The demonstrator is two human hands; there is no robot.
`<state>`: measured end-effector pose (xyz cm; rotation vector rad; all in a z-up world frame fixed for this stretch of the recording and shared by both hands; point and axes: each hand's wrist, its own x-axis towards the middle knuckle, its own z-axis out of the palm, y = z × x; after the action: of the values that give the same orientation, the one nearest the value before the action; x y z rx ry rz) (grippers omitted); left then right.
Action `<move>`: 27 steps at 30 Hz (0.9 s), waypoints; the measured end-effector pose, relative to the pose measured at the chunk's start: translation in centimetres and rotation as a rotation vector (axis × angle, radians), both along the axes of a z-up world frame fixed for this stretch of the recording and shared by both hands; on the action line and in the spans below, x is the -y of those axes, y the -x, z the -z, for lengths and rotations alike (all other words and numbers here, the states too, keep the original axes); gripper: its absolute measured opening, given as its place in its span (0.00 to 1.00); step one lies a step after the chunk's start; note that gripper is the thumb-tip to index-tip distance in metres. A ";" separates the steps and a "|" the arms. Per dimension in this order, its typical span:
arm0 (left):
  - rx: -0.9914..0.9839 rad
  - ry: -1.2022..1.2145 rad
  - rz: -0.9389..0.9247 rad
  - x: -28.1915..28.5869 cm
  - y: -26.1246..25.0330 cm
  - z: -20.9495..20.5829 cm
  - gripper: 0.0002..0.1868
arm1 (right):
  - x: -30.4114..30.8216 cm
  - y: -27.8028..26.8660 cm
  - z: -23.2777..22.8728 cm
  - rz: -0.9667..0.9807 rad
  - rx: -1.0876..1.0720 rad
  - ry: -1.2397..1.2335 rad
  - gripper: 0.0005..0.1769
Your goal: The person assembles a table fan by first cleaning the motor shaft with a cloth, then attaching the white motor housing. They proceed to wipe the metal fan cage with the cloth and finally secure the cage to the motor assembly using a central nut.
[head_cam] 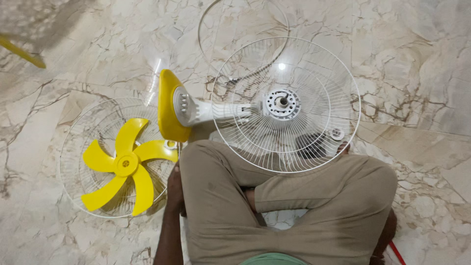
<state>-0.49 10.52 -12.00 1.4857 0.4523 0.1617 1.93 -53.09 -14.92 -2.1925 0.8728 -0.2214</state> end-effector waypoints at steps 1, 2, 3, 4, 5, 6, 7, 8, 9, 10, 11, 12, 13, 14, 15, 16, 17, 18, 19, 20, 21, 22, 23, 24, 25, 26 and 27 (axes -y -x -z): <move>0.028 -0.237 0.030 0.0 1.1 1.0 0.27 | 0.3 -0.1 0.2 -0.006 0.015 0.006 0.18; 0.052 -0.475 0.060 0.2 2.1 1.7 0.28 | 0.0 -0.4 0.4 -0.016 0.033 0.017 0.18; 0.074 -0.714 0.094 0.2 2.7 2.3 0.28 | 0.1 -0.6 0.4 -0.024 0.067 0.026 0.18; 0.047 -0.912 0.122 0.3 2.9 2.7 0.29 | 0.3 -0.8 0.2 -0.034 0.133 0.043 0.19; 0.018 -1.109 0.152 0.3 2.9 2.9 0.31 | 0.7 -1.1 -0.2 -0.042 0.227 0.058 0.19; -0.013 -1.305 0.183 0.4 2.9 2.7 0.32 | 1.2 -1.4 -0.7 -0.064 0.370 0.076 0.19; -0.024 -1.027 0.149 0.4 3.1 2.4 0.28 | 1.6 -1.7 -1.5 -0.090 0.503 0.078 0.19; -0.032 -0.749 0.115 0.3 3.3 1.8 0.25 | 1.8 -2.0 -2.2 -0.119 0.603 0.061 0.19; -0.028 -0.472 0.081 0.0 2.8 1.4 0.22 | 1.9 -2.6 -2.9 -0.134 0.647 0.018 0.21; -0.053 -0.606 0.018 -0.3 2.2 1.2 0.20 | 2.0 -3.1 -3.4 -0.149 0.691 -0.025 0.22; -0.086 -0.736 -0.036 -0.5 2.1 1.0 0.17 | 0.9 -2.9 -4.8 -0.178 0.691 0.000 0.22; -0.119 -0.866 -0.092 -0.9 2.1 0.8 0.15 | -0.3 -2.8 -6.4 -0.207 0.691 0.025 0.22; -0.080 -0.947 -0.152 -1.7 1.3 0.4 0.14 | -2.0 -3.2 -7.6 -0.253 0.656 0.117 0.19; -0.040 -1.027 -0.213 -2.7 -0.2 -0.2 0.14 | -3.6 -3.8 -8.9 -0.286 0.635 0.193 0.18; 0.002 -1.106 -0.273 -3.4 -1.8 -1.0 0.13 | -5.0 -4.2 -10.0 -0.315 0.616 0.270 0.17; 0.097 -1.254 -0.281 -3.9 -3.5 -1.8 0.20 | -6.1 -4.6 -10.9 -0.332 0.612 0.331 0.16; 0.189 -1.400 -0.291 -4.2 -4.9 -2.7 0.28 | -6.9 -4.9 -11.8 -0.360 0.585 0.368 0.17; 0.125 -1.400 -0.263 -4.2 -6.2 -3.5 0.28 | -7.5 -5.2 -12.5 -0.388 0.559 0.405 0.17; 0.064 -1.399 -0.234 -4.1 -7.5 -4.1 0.29 | -7.8 -5.5 -13.1 -0.419 0.513 0.420 0.18; 0.004 -1.398 -0.204 -3.8 -8.2 -4.7 0.29 | -8.0 -5.5 -13.6 -0.450 0.468 0.435 0.20; -0.103 -1.351 -0.158 -3.5 -8.7 -5.3 0.28 | -8.1 -5.6 -13.8 -0.449 0.473 0.422 0.18; -0.209 -1.303 -0.112 -3.3 -8.9 -5.7 0.27 | -8.2 -5.7 -13.9 -0.447 0.478 0.409 0.17; -0.319 -1.253 -0.062 -3.1 -8.9 -6.0 0.25 | -8.1 -5.5 -14.0 -0.447 0.478 0.396 0.15; -0.295 -1.219 -0.045 -3.0 -8.9 -6.0 0.26 | -7.9 -5.3 -14.1 -0.454 0.474 0.412 0.16; -0.277 -1.189 -0.033 -3.1 -8.7 -6.0 0.27 | -7.9 -5.5 -14.2 -0.466 0.471 0.424 0.16; -0.259 -1.158 -0.022 -3.3 -8.6 -5.7 0.28 | -8.0 -5.6 -14.3 -0.478 0.468 0.436 0.17; -0.236 -1.152 -0.010 -3.5 -8.5 -5.1 0.27 | -8.1 -5.8 -14.4 -0.475 0.461 0.430 0.17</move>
<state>8.02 14.04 -6.89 2.6503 0.5919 0.2796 7.70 -45.00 -0.57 -2.5118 0.0378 -0.6936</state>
